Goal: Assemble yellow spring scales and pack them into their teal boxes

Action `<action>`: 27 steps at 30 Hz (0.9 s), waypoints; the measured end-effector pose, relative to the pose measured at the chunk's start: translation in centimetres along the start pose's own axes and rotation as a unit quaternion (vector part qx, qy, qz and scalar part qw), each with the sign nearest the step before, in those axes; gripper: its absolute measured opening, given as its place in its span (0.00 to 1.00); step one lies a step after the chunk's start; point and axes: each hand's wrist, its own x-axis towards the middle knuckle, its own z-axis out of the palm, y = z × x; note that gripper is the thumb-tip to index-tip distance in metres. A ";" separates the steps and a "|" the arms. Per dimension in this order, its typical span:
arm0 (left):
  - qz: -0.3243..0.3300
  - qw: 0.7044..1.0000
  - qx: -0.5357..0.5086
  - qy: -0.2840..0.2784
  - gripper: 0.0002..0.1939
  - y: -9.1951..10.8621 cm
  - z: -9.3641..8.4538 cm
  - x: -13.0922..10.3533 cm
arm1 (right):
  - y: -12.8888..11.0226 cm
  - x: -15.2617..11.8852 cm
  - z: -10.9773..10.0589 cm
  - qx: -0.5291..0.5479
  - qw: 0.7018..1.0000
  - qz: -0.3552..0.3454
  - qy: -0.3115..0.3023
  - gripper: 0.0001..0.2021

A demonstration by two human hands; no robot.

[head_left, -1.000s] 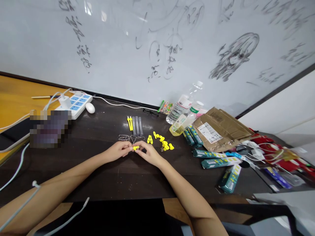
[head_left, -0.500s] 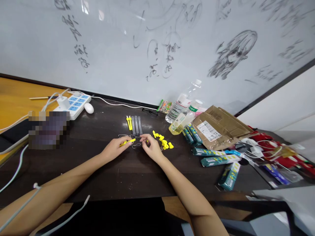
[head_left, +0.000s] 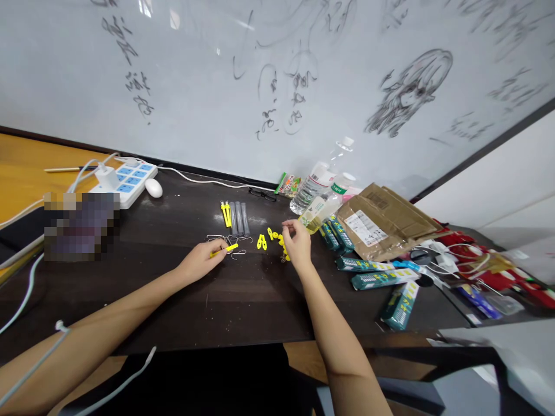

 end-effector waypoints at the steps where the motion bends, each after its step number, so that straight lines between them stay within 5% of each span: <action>1: -0.007 1.000 -0.002 0.001 0.14 -0.1 0.0 0.0 | 0.1 0.1 -0.3 -0.008 1.000 0.002 -0.002 0.09; 17: -0.039 0.995 -0.071 -0.059 0.15 0.1 0.3 -0.2 | 0.5 0.5 -1.1 -0.102 0.987 0.061 -0.103 0.08; 27: -0.025 0.997 -0.069 -0.027 0.14 0.0 0.3 -0.1 | 0.8 0.2 -0.6 -0.100 0.986 0.048 -0.121 0.07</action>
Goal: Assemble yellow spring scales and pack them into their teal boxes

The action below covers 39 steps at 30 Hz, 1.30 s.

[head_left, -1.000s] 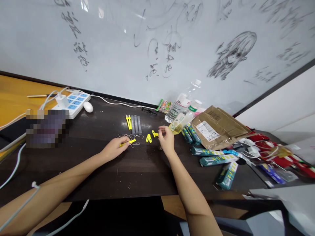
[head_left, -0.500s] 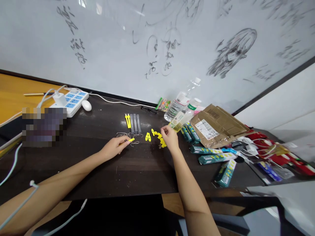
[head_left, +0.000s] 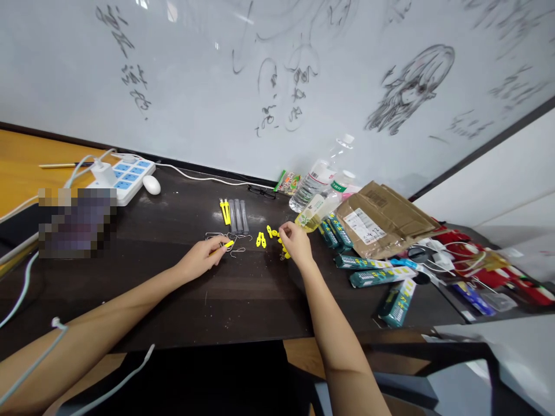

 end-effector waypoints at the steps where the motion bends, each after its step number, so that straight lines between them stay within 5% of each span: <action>1: -0.006 1.000 -0.009 0.000 0.15 -0.1 0.0 0.0 | 0.0 0.0 0.1 0.000 1.000 -0.008 -0.003 0.07; 10: 0.008 0.999 0.016 0.035 0.12 -0.1 -0.1 0.2 | -1.2 -0.8 2.3 -0.007 0.988 -0.143 -0.049 0.05; 20: 0.038 0.992 0.116 0.031 0.13 -0.4 -0.3 0.1 | -4.7 -3.2 4.5 -0.015 0.930 -0.336 -0.148 0.11; 28: 0.045 0.992 0.115 0.011 0.13 -0.5 -0.2 0.0 | -4.8 -3.3 4.4 -0.042 0.930 -0.330 -0.157 0.07; 39: 0.056 0.984 0.168 -0.016 0.14 0.0 -0.1 0.0 | -5.5 -3.7 3.5 0.005 0.958 -0.204 -0.201 0.05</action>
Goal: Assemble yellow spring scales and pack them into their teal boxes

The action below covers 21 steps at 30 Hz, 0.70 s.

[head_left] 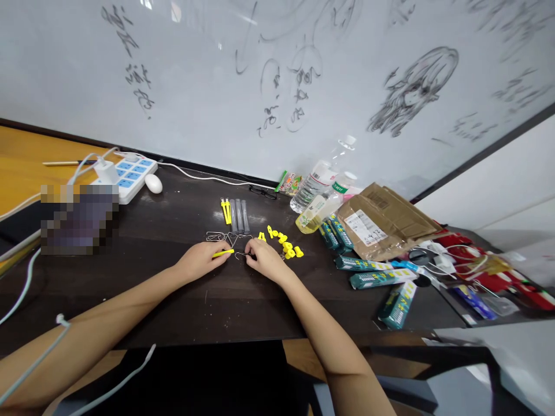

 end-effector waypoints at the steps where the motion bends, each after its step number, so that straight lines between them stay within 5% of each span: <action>1: 0.006 1.000 0.004 -0.003 0.14 0.0 0.1 0.0 | 0.0 0.0 -0.1 0.005 1.000 0.005 -0.006 0.05; 12: 0.025 0.999 0.035 -0.011 0.16 -0.1 0.5 -0.1 | 0.5 -0.3 -0.4 0.070 0.997 -0.022 -0.017 0.04; 21: 0.045 0.999 0.016 -0.010 0.14 0.3 0.6 -0.1 | -1.6 -0.1 1.2 0.157 0.986 -0.057 0.026 0.03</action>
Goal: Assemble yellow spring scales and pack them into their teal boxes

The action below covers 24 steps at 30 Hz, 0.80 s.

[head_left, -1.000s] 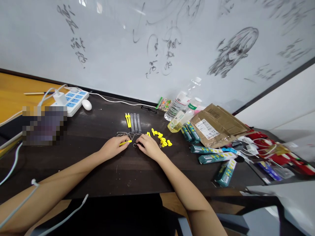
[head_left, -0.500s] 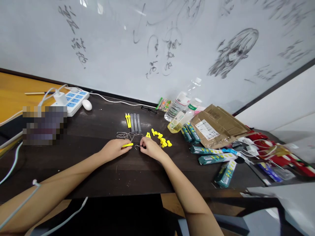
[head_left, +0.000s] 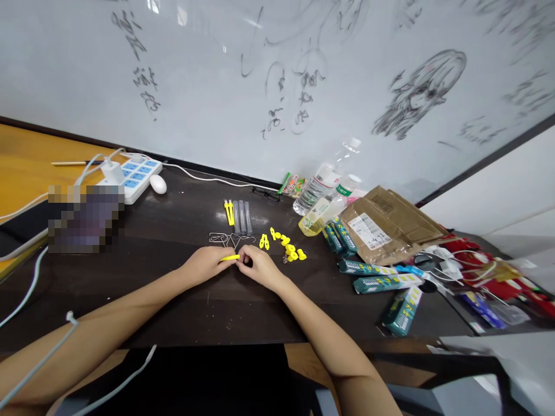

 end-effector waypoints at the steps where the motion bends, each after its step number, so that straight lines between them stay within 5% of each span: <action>1: -0.006 1.000 -0.014 0.009 0.14 0.2 -0.1 0.0 | 0.0 0.0 0.1 0.027 1.000 0.012 0.007 0.02; 10: -0.069 0.981 -0.180 0.037 0.15 0.7 -0.7 0.2 | 0.6 0.6 0.4 0.374 0.921 0.078 0.074 0.11; 24: -0.103 0.956 -0.275 -0.014 0.10 0.2 0.3 0.0 | 0.6 0.3 1.2 0.254 0.960 0.035 0.113 0.09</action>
